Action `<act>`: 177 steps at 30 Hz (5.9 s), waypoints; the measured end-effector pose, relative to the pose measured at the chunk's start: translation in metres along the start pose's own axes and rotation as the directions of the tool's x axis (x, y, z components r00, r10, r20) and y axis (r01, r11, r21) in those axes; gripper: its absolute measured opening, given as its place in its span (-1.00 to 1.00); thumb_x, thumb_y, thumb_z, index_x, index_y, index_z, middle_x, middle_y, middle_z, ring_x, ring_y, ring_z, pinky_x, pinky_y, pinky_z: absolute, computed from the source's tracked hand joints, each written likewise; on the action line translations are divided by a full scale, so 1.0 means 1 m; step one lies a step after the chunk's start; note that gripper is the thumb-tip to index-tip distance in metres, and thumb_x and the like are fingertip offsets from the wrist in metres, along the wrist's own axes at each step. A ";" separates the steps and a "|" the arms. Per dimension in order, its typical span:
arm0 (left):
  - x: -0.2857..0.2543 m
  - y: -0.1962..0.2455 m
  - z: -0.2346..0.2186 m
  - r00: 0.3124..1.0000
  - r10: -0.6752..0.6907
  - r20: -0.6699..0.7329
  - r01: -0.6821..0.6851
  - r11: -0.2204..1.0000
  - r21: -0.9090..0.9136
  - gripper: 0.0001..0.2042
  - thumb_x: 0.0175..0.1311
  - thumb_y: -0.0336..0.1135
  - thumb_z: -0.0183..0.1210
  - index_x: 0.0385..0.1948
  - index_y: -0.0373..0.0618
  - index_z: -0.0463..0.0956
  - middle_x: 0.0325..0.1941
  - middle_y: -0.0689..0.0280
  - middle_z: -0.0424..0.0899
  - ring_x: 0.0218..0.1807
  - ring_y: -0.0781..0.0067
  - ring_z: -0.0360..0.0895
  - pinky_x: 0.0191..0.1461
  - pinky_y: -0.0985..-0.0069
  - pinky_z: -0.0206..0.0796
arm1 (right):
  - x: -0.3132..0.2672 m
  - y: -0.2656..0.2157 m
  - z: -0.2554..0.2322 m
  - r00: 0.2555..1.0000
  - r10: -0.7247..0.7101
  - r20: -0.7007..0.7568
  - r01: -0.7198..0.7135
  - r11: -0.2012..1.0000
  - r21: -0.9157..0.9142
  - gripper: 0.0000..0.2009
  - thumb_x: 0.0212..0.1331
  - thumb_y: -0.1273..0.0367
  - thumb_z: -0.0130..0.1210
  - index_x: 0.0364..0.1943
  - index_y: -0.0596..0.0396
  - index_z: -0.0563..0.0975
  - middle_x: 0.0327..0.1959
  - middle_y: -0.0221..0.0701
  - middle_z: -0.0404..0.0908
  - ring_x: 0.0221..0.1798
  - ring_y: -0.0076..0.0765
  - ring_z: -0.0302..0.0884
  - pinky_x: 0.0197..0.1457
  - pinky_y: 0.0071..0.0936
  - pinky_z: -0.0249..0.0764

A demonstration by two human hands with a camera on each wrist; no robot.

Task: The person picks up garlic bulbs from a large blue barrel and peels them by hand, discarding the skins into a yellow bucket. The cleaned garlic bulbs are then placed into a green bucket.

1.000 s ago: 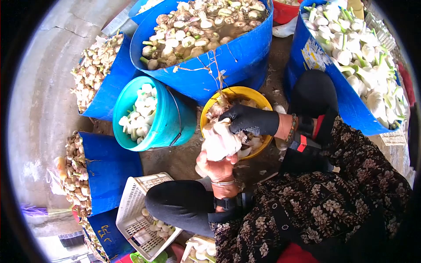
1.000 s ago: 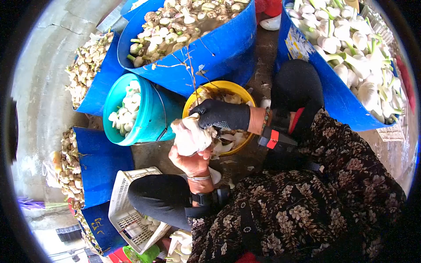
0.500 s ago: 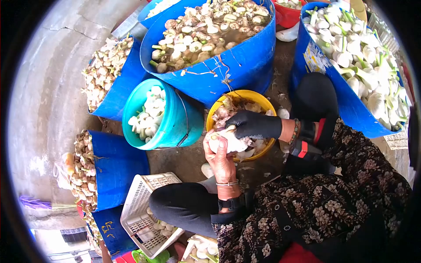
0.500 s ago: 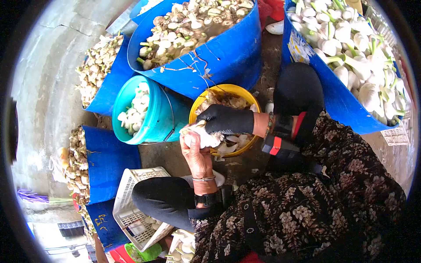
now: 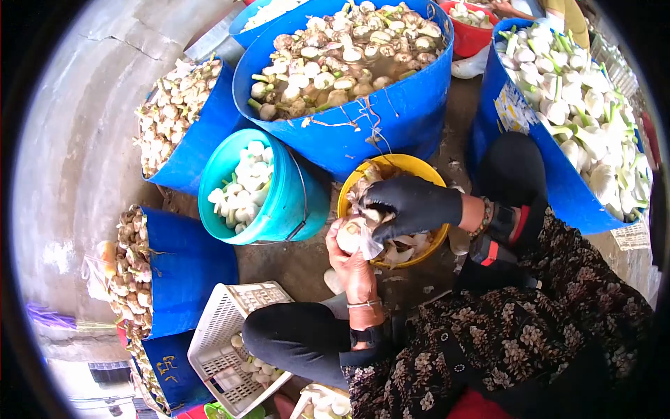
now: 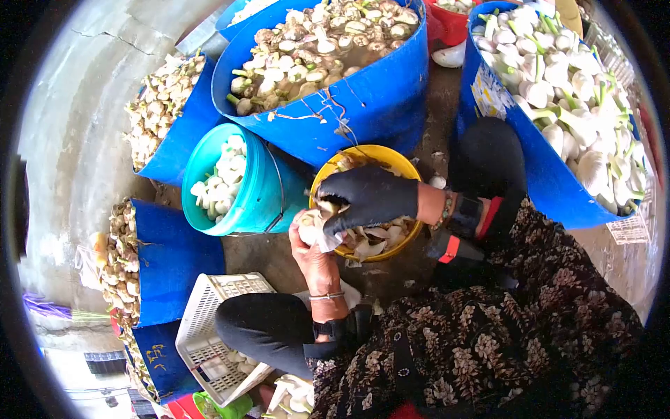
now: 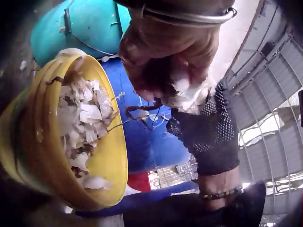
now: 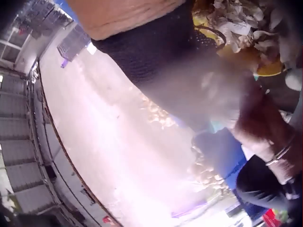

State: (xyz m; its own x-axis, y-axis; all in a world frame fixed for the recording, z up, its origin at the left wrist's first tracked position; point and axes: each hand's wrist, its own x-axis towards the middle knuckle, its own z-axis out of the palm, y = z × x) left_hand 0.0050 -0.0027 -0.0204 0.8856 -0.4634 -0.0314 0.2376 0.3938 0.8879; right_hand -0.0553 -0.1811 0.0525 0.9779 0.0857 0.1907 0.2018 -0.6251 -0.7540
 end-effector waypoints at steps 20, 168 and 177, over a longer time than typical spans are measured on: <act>-0.020 0.032 0.017 0.968 -0.099 0.231 0.171 0.933 -0.317 -0.19 -0.11 0.01 0.35 0.18 -0.10 0.12 -0.29 0.23 0.47 -0.48 0.25 0.44 -0.49 0.34 0.29 | -0.001 0.064 0.028 0.939 -0.096 -0.329 0.184 0.951 0.248 -0.74 0.17 0.31 0.11 -0.14 0.19 0.55 -0.16 -0.29 0.59 -0.03 -0.45 0.48 0.07 -0.52 0.37; -0.002 0.016 0.013 0.928 -0.051 -0.368 -0.009 0.987 -0.158 -0.72 0.28 -0.09 0.04 -0.19 -0.11 0.43 -0.19 0.26 0.56 -0.19 0.35 0.52 -0.09 0.41 0.39 | 0.005 0.007 0.072 0.990 -0.104 -0.090 0.118 0.980 0.159 -0.86 0.15 0.32 0.06 -0.44 0.09 0.50 -0.56 -0.25 0.53 -0.52 -0.11 0.50 -0.42 -0.30 0.40; -0.020 0.185 -0.056 0.522 0.785 -0.332 -0.449 0.585 0.675 -0.71 0.23 -0.18 0.06 -0.14 -0.18 0.40 -0.22 0.29 0.47 -0.19 0.44 0.43 -0.05 0.50 0.33 | 0.008 0.011 0.025 0.999 -0.032 0.011 0.034 0.959 -0.281 -0.84 0.08 0.32 0.02 -0.30 0.04 0.56 -0.41 -0.23 0.59 -0.41 -0.07 0.55 -0.37 -0.16 0.44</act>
State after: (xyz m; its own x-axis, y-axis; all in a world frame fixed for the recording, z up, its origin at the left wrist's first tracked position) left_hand 0.0537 0.1238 0.1185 0.7816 0.3313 0.5285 -0.5287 -0.0977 0.8432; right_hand -0.0435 -0.1676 0.0305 0.9715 0.1145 0.2075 0.2114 -0.8146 -0.5402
